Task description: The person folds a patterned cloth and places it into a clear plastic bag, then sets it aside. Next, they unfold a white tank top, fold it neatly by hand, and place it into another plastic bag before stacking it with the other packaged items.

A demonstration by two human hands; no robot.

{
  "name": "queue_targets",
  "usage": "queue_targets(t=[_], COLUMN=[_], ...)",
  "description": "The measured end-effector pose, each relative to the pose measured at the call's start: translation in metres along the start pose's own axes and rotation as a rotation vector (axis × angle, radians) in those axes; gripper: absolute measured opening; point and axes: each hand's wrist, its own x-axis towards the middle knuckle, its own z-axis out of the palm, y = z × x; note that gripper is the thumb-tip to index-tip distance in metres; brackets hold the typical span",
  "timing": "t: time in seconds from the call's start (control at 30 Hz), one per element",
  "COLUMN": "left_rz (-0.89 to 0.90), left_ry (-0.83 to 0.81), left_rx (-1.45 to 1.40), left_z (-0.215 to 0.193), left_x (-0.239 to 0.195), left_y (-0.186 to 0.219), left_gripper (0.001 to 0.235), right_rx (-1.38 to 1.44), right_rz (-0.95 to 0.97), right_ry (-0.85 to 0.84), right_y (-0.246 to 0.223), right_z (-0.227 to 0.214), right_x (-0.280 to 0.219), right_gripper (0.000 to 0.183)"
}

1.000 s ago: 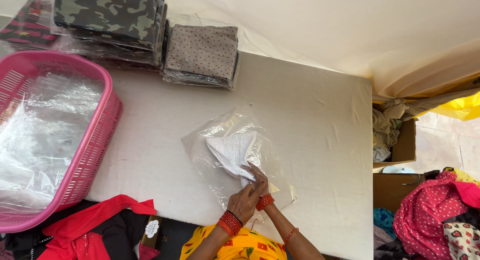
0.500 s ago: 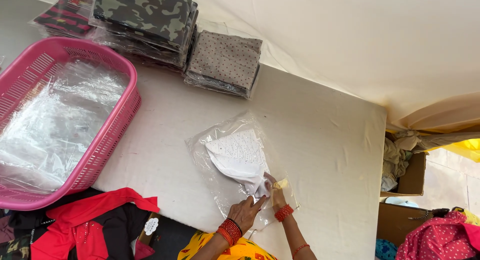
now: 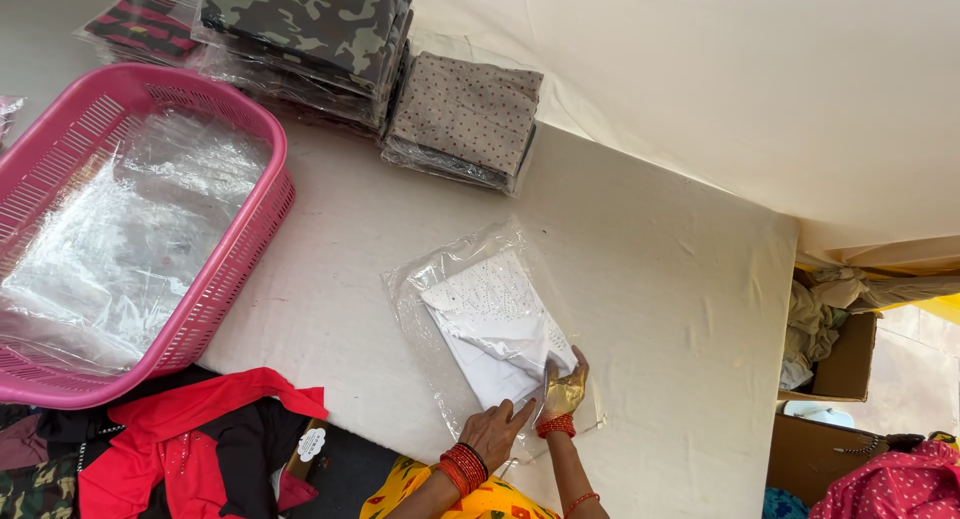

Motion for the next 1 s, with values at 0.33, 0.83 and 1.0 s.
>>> queue_targets(t=[0.33,0.83,1.0], left_rz=[0.060,0.071,0.068], left_ry=[-0.018,0.071,0.092], left_rx=[0.014,-0.020,-0.031], left_z=[0.025,0.006,0.005], left_x=[0.005,0.006,-0.002], left_y=[-0.008,0.006,0.007], left_gripper=[0.080,0.078,0.070], right_rx=[-0.817,-0.367,-0.208], right_rz=[-0.495,0.095,-0.020], right_ry=[-0.070,-0.177,-0.330], right_y=[0.036,0.043,-0.023], right_z=[-0.006,0.033,0.026], right_x=[0.012,0.074,0.018], right_gripper=[0.037,0.087,0.088])
